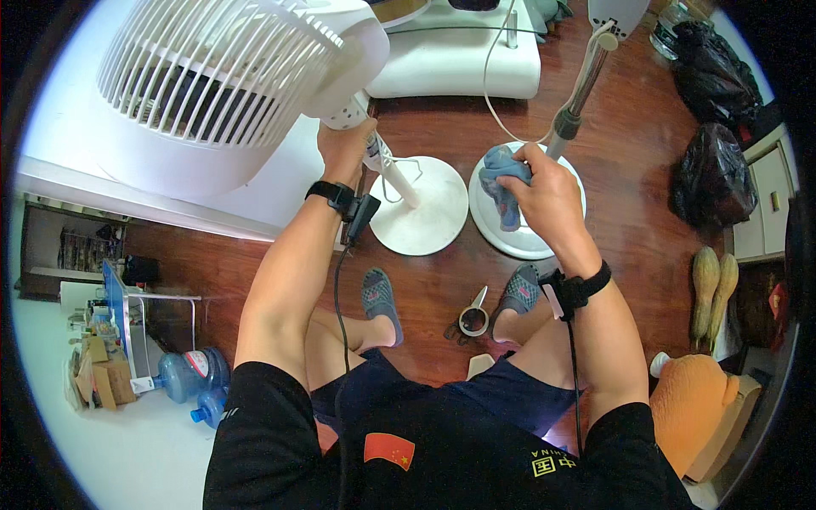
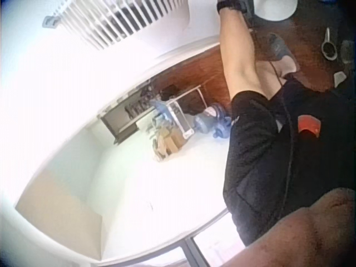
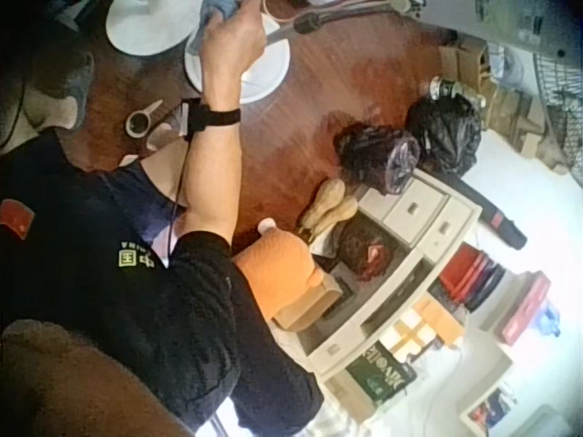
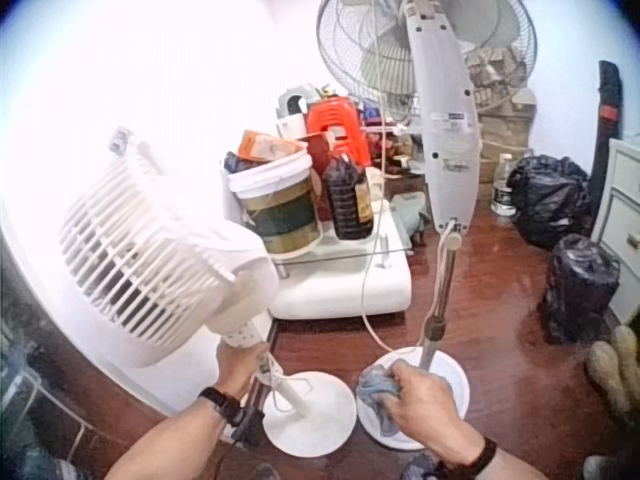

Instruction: The person wipes the base of two fans with a cloth, adjusts the position of one fan, and then wipes the floor around them.

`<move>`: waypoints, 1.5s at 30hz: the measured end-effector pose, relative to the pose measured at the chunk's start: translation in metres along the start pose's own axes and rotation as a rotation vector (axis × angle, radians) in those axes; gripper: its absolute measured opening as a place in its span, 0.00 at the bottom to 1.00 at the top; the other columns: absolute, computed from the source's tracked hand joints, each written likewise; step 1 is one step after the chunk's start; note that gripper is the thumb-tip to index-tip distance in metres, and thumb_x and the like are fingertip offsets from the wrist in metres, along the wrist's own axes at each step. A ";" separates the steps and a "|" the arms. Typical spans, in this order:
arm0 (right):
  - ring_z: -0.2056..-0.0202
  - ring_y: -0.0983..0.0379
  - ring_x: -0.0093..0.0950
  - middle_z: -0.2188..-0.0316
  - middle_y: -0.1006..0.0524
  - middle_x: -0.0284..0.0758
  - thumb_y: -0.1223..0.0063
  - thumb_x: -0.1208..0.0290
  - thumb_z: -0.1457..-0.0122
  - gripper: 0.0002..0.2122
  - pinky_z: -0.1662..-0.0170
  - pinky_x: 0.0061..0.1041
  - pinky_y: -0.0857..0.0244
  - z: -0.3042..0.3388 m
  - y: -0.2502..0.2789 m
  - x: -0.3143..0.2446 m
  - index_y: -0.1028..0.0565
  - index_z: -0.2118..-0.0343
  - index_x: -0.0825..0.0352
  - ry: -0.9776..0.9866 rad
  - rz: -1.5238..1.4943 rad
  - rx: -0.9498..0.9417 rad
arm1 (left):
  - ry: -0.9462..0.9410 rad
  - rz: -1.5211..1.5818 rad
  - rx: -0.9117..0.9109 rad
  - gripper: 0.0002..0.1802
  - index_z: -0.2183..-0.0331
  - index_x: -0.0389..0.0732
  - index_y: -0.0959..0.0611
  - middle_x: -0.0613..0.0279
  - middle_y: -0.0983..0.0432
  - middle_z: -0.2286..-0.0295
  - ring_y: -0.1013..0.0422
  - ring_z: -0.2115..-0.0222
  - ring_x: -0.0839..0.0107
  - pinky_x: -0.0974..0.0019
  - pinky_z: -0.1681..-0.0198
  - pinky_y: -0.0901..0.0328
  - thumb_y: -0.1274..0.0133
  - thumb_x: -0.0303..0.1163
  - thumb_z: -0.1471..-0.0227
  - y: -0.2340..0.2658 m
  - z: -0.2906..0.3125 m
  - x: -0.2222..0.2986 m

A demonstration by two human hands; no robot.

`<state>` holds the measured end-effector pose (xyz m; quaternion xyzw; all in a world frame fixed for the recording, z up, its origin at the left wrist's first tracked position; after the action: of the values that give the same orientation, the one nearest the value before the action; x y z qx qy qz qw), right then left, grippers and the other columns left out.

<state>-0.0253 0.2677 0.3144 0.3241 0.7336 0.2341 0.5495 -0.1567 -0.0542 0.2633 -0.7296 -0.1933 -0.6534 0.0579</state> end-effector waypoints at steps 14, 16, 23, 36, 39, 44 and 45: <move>0.65 0.22 0.49 0.69 0.20 0.49 0.38 0.70 0.45 0.10 0.61 0.42 0.30 0.016 -0.011 -0.005 0.22 0.63 0.69 0.000 -0.126 -0.135 | 0.145 0.116 0.242 0.31 0.49 0.32 0.30 0.54 0.25 0.58 0.28 0.59 0.67 0.60 0.57 0.29 0.35 0.35 0.48 0.008 0.069 -0.022; 0.66 0.21 0.48 0.71 0.20 0.51 0.36 0.68 0.46 0.12 0.63 0.39 0.29 0.015 -0.010 -0.002 0.22 0.64 0.71 -0.010 -0.167 -0.164 | 0.147 0.116 -0.027 0.21 0.50 0.33 0.26 0.56 0.25 0.58 0.29 0.58 0.72 0.62 0.54 0.30 0.44 0.37 0.39 -0.013 0.120 -0.017; 0.71 0.21 0.43 0.75 0.21 0.48 0.33 0.65 0.48 0.14 0.66 0.36 0.29 0.013 -0.027 -0.006 0.22 0.66 0.71 -0.089 -0.232 -0.337 | 0.728 0.856 -0.631 0.15 0.52 0.37 0.22 0.58 0.22 0.56 0.26 0.56 0.68 0.62 0.52 0.29 0.48 0.37 0.35 -0.090 0.229 -0.024; 0.62 0.23 0.50 0.68 0.21 0.51 0.35 0.63 0.47 0.17 0.57 0.44 0.31 0.029 -0.043 0.007 0.25 0.62 0.72 0.056 0.028 -0.435 | 0.984 0.984 -0.760 0.32 0.39 0.36 0.35 0.51 0.29 0.46 0.29 0.47 0.59 0.50 0.41 0.34 0.45 0.34 0.41 -0.082 0.246 -0.052; 0.61 0.23 0.52 0.67 0.21 0.53 0.37 0.62 0.44 0.19 0.57 0.46 0.30 0.022 -0.044 0.007 0.28 0.58 0.73 -0.055 0.044 -0.486 | 0.991 1.114 -0.700 0.33 0.38 0.36 0.37 0.50 0.31 0.44 0.31 0.45 0.56 0.48 0.38 0.38 0.47 0.37 0.39 -0.086 0.237 -0.043; 0.62 0.23 0.54 0.68 0.20 0.55 0.37 0.68 0.46 0.18 0.58 0.46 0.29 0.033 -0.056 0.014 0.29 0.59 0.74 -0.050 -0.008 -0.601 | 1.005 1.141 -0.666 0.31 0.38 0.38 0.35 0.55 0.30 0.45 0.31 0.44 0.59 0.49 0.38 0.39 0.46 0.38 0.38 -0.096 0.239 -0.046; 0.62 0.22 0.54 0.68 0.20 0.54 0.37 0.71 0.47 0.18 0.58 0.46 0.29 0.033 -0.057 0.019 0.29 0.58 0.74 -0.061 0.028 -0.589 | 1.004 1.008 -0.652 0.30 0.39 0.39 0.34 0.56 0.29 0.45 0.31 0.45 0.61 0.50 0.38 0.39 0.46 0.35 0.38 -0.097 0.244 -0.056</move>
<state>-0.0099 0.2425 0.2532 0.1676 0.6125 0.4347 0.6386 0.0315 0.1052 0.1587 -0.3268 0.4122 -0.8239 0.2110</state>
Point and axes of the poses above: each hand's wrist, its own z-axis away from the middle knuckle, its own y-axis out of the back of the hand, x = y × z, the point moved 7 cm from there along -z, towards the middle knuckle
